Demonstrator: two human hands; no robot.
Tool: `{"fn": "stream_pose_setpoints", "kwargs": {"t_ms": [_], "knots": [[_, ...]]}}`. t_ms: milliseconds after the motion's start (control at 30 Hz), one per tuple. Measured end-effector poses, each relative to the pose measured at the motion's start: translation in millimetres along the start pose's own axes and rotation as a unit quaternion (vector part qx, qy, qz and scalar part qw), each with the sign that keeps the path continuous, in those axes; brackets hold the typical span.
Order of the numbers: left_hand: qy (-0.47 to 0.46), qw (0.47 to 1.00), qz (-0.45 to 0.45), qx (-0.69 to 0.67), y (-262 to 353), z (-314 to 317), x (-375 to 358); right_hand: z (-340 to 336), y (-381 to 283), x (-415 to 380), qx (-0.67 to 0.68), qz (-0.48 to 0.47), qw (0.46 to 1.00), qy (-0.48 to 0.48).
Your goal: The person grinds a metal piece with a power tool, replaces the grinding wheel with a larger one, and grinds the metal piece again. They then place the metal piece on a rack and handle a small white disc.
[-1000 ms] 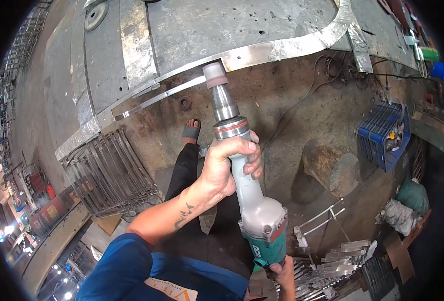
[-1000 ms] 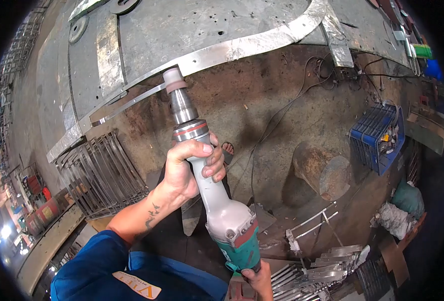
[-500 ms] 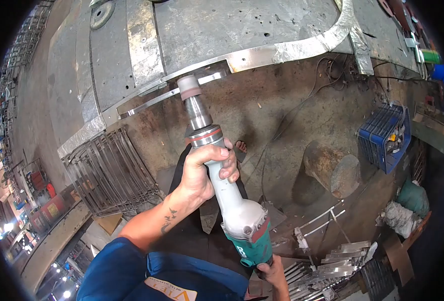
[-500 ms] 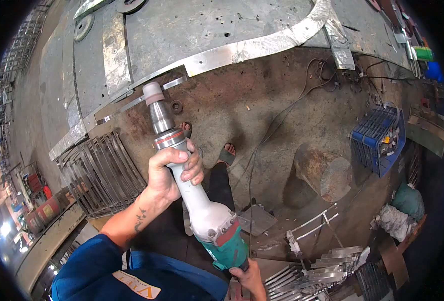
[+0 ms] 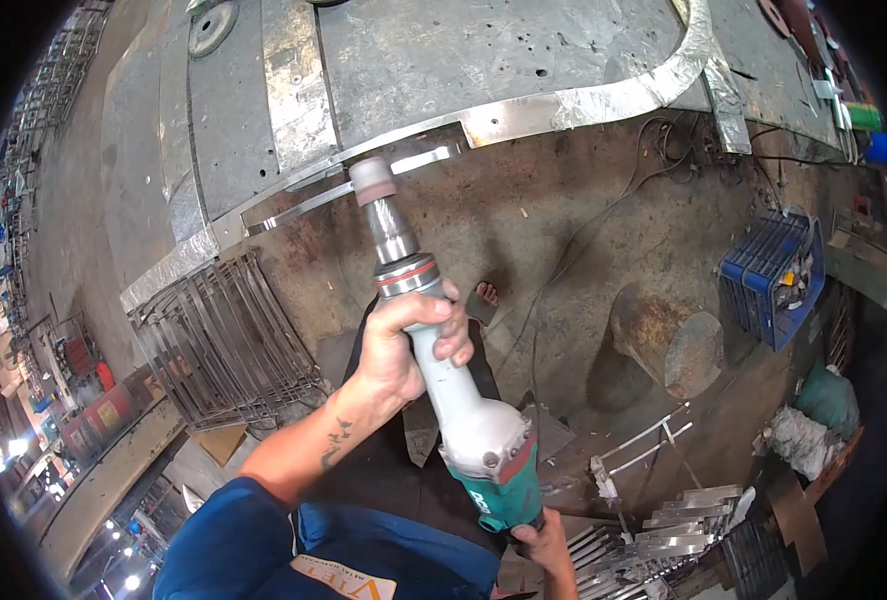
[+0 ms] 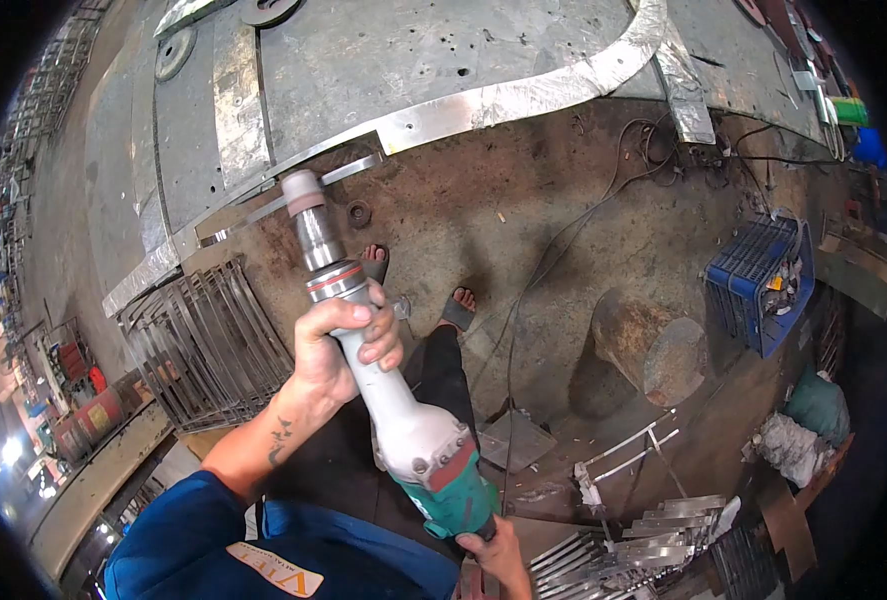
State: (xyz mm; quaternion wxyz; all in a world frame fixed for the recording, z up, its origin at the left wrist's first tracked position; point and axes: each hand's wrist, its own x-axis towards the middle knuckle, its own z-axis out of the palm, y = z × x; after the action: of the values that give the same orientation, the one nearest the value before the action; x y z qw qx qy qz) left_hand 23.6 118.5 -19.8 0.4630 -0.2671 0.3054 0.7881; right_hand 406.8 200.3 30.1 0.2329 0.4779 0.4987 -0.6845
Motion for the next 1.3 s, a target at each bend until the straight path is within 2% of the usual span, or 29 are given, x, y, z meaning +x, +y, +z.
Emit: {"fn": "stream_pose_setpoints", "kwargs": {"t_ms": [67, 133, 167, 233, 433, 600, 667, 700, 933, 1067, 1267, 1300], "knots": [[-0.001, 1.0, 0.004, 0.003, -1, -2, 0, -2, 4, -1, -0.002, -0.003, 1.0, 0.002], [0.003, 1.0, 0.002, 0.005, -6, 5, 4, -8, 3, -3, 0.001, 0.066, 0.998, 0.005], [-0.003, 1.0, -0.012, 0.0, -10, 11, 10, -15, 0, -5, 0.002, 0.067, 0.998, 0.006], [-0.023, 0.999, -0.017, 0.016, -16, 21, 19, -21, -15, -3, 0.078, 0.086, 0.993, 0.007], [-0.006, 1.0, -0.006, 0.005, -8, 7, 8, -14, -8, 1, 0.014, 0.087, 0.996, 0.008], [0.008, 1.0, 0.021, 0.009, 8, -18, -13, 7, 13, 6, 0.017, 0.083, 0.996, -0.026], [0.023, 1.0, 0.018, 0.007, 13, -22, -20, 16, 16, 6, 0.001, 0.018, 0.999, -0.032], [0.03, 0.999, 0.021, 0.009, 16, -26, -24, 20, 16, 5, -0.019, 0.047, 0.998, -0.039], [0.044, 0.998, 0.032, 0.01, 32, -44, -41, 46, 6, 2, -0.003, 0.076, 0.996, -0.051], [0.045, 0.999, 0.02, 0.001, 24, -34, -32, 35, 2, 1, 0.013, 0.088, 0.995, -0.05], [-0.019, 1.0, -0.015, 0.009, -5, 3, 4, -4, 4, -4, 0.019, 0.057, 0.998, 0.013], [-0.021, 1.0, -0.018, 0.013, -10, 9, 11, -6, -10, -5, 0.054, 0.084, 0.995, 0.012]]}}
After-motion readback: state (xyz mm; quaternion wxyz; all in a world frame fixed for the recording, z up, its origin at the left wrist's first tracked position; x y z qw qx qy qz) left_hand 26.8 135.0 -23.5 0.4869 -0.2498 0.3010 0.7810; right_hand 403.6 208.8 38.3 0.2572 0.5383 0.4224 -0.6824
